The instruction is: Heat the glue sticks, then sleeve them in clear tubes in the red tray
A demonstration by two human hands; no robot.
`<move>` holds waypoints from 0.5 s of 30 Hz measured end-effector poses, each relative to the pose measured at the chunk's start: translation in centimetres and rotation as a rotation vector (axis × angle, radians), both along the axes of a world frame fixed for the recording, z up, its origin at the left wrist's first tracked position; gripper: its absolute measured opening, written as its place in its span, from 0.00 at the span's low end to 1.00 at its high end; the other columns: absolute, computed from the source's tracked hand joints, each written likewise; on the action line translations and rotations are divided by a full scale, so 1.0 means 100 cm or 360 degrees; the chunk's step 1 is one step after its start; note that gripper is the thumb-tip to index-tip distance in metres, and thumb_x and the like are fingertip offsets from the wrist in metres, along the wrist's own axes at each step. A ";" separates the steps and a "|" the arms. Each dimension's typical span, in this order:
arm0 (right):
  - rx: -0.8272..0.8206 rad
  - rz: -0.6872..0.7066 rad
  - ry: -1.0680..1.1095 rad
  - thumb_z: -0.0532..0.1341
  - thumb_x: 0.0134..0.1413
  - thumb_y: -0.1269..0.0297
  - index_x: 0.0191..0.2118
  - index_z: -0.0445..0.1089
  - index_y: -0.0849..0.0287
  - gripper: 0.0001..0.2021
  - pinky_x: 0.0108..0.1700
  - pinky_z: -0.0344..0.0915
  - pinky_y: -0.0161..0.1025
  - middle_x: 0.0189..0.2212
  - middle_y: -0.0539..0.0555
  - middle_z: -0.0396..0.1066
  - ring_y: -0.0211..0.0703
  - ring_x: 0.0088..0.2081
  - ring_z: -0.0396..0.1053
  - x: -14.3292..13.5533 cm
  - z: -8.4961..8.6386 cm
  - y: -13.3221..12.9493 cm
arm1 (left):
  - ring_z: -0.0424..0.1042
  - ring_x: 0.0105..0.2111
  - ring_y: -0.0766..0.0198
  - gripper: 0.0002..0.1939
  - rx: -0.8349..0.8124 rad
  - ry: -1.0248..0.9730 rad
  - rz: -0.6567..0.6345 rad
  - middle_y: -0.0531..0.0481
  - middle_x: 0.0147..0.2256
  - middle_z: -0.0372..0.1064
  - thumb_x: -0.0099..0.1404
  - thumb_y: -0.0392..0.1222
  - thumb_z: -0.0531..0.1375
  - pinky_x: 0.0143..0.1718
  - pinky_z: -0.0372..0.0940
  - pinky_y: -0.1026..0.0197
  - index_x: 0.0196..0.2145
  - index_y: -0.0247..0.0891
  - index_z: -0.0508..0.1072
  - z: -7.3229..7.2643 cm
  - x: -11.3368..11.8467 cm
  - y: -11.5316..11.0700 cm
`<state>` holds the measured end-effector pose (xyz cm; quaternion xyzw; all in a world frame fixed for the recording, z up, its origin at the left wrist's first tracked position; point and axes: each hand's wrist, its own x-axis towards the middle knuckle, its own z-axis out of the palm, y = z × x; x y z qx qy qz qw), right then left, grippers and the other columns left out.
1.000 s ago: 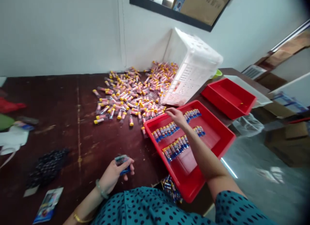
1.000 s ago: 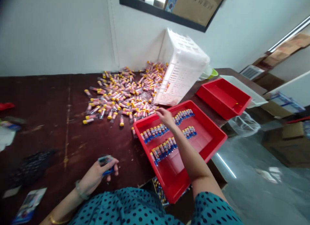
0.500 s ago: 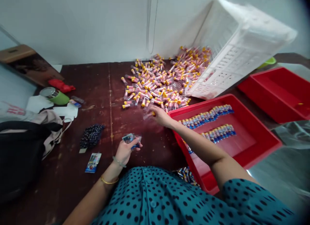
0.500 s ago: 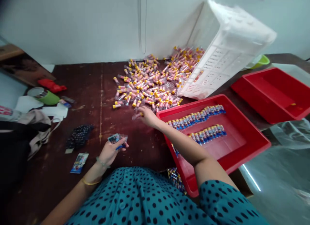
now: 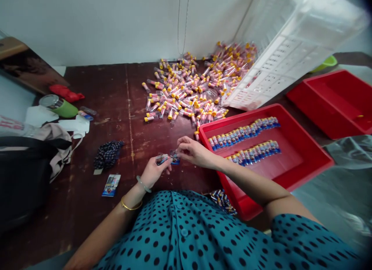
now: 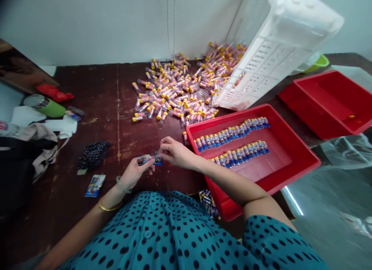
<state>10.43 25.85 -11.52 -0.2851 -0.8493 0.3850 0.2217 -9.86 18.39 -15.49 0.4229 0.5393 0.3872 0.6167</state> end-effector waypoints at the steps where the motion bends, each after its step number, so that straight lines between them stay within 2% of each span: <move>1: 0.0000 0.0006 0.0002 0.60 0.61 0.67 0.35 0.71 0.61 0.04 0.50 0.65 0.41 0.43 0.57 0.64 0.42 0.44 0.67 0.001 0.002 -0.001 | 0.68 0.22 0.66 0.14 0.0011 -0.0004 -0.0020 0.51 0.22 0.70 0.59 0.49 0.65 0.27 0.65 0.63 0.25 0.35 0.73 0.001 -0.001 0.000; 5: -0.0025 -0.0018 0.0007 0.59 0.61 0.67 0.34 0.71 0.60 0.06 0.50 0.66 0.42 0.42 0.56 0.64 0.42 0.44 0.67 0.000 0.005 -0.006 | 0.65 0.20 0.67 0.14 -0.0005 -0.0075 -0.0007 0.52 0.21 0.69 0.55 0.50 0.68 0.24 0.62 0.63 0.27 0.35 0.75 0.003 0.007 0.000; 8: -0.0017 -0.0018 0.0008 0.60 0.61 0.67 0.35 0.72 0.61 0.05 0.49 0.66 0.42 0.42 0.57 0.64 0.43 0.45 0.67 0.002 0.005 -0.006 | 0.62 0.19 0.68 0.16 0.0010 -0.0055 0.0039 0.54 0.19 0.66 0.54 0.51 0.68 0.22 0.57 0.64 0.22 0.36 0.73 0.004 0.014 0.003; 10: -0.0002 -0.0055 0.0051 0.57 0.62 0.68 0.38 0.72 0.60 0.06 0.52 0.65 0.43 0.44 0.58 0.65 0.44 0.47 0.67 0.008 0.005 -0.003 | 0.61 0.21 0.69 0.17 0.0072 -0.0050 0.0069 0.55 0.19 0.63 0.54 0.50 0.69 0.25 0.56 0.64 0.19 0.36 0.71 0.004 0.016 0.005; 13: -0.0109 -0.0294 0.0199 0.54 0.64 0.68 0.47 0.70 0.58 0.10 0.52 0.65 0.44 0.44 0.56 0.68 0.43 0.46 0.68 0.021 0.005 0.007 | 0.59 0.23 0.70 0.17 0.0138 -0.0056 0.0080 0.57 0.20 0.60 0.51 0.47 0.71 0.29 0.57 0.64 0.17 0.36 0.69 0.001 0.013 0.008; 15: -0.0351 -0.0460 0.0353 0.56 0.64 0.65 0.49 0.67 0.58 0.10 0.47 0.67 0.41 0.40 0.54 0.71 0.41 0.41 0.70 0.032 0.005 0.013 | 0.59 0.24 0.70 0.16 0.0111 -0.0059 0.0080 0.57 0.20 0.60 0.49 0.45 0.72 0.31 0.57 0.63 0.19 0.36 0.70 -0.001 0.010 0.008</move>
